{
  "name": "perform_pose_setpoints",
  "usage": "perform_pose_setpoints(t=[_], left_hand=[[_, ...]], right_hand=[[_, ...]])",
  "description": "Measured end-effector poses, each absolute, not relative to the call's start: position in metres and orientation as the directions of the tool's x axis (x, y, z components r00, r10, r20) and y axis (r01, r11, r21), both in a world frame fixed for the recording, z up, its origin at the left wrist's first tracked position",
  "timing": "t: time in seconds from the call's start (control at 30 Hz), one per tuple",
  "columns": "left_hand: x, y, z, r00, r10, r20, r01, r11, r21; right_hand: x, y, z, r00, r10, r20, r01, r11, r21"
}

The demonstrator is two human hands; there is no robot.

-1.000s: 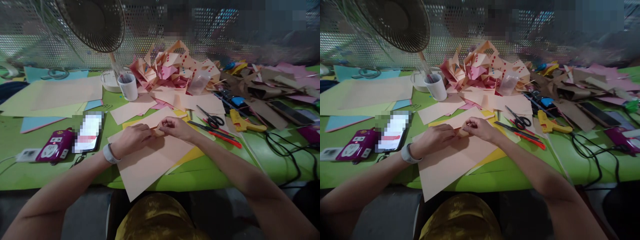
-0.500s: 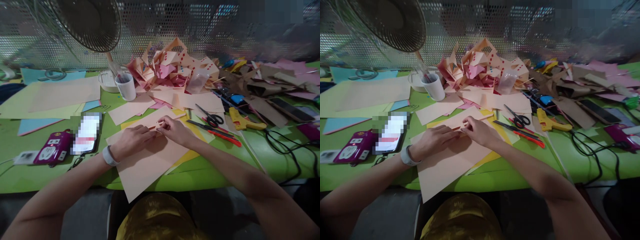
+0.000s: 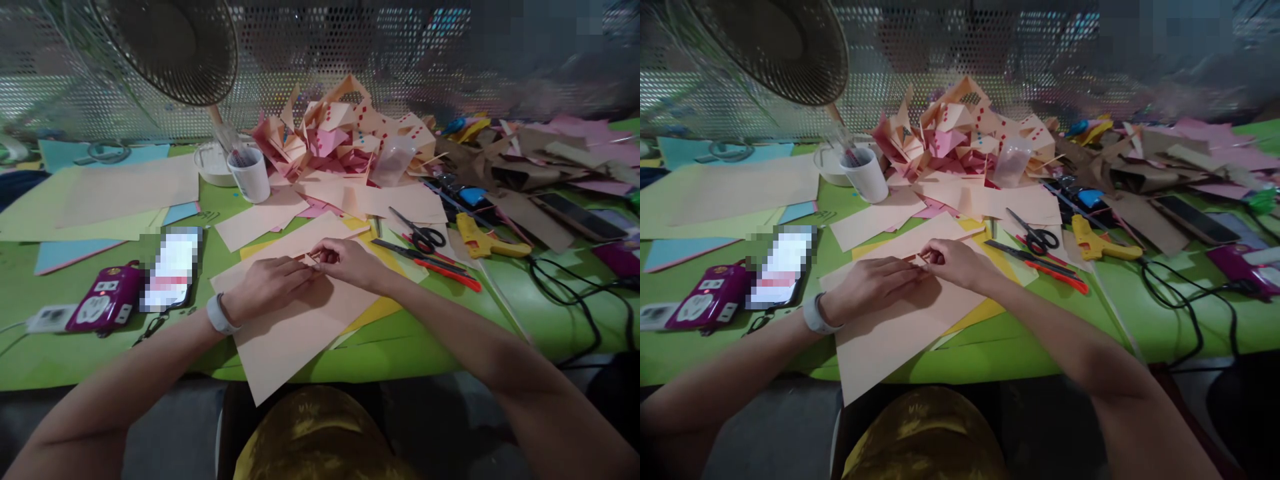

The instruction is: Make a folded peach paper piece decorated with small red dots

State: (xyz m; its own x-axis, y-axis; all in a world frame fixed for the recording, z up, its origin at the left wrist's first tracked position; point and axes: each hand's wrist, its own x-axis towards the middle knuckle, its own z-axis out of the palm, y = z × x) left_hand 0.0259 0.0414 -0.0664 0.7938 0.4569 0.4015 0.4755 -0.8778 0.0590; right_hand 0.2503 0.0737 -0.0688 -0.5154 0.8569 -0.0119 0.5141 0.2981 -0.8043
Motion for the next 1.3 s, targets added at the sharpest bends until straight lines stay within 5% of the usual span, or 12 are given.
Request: perform_pose_setpoints(t=[0.6, 1.3], left_hand=[[0.026, 0.042, -0.068, 0.802, 0.479, 0.357, 0.49, -0.869, 0.068], [0.026, 0.044, -0.069, 0.821, 0.483, 0.305, 0.472, -0.874, 0.115]], right_hand=[[0.253, 0.075, -0.071, -0.455, 0.886, 0.087, 0.589, 0.373, -0.716], [0.259, 0.082, -0.064, -0.429, 0.903, -0.011, 0.646, 0.298, -0.703]])
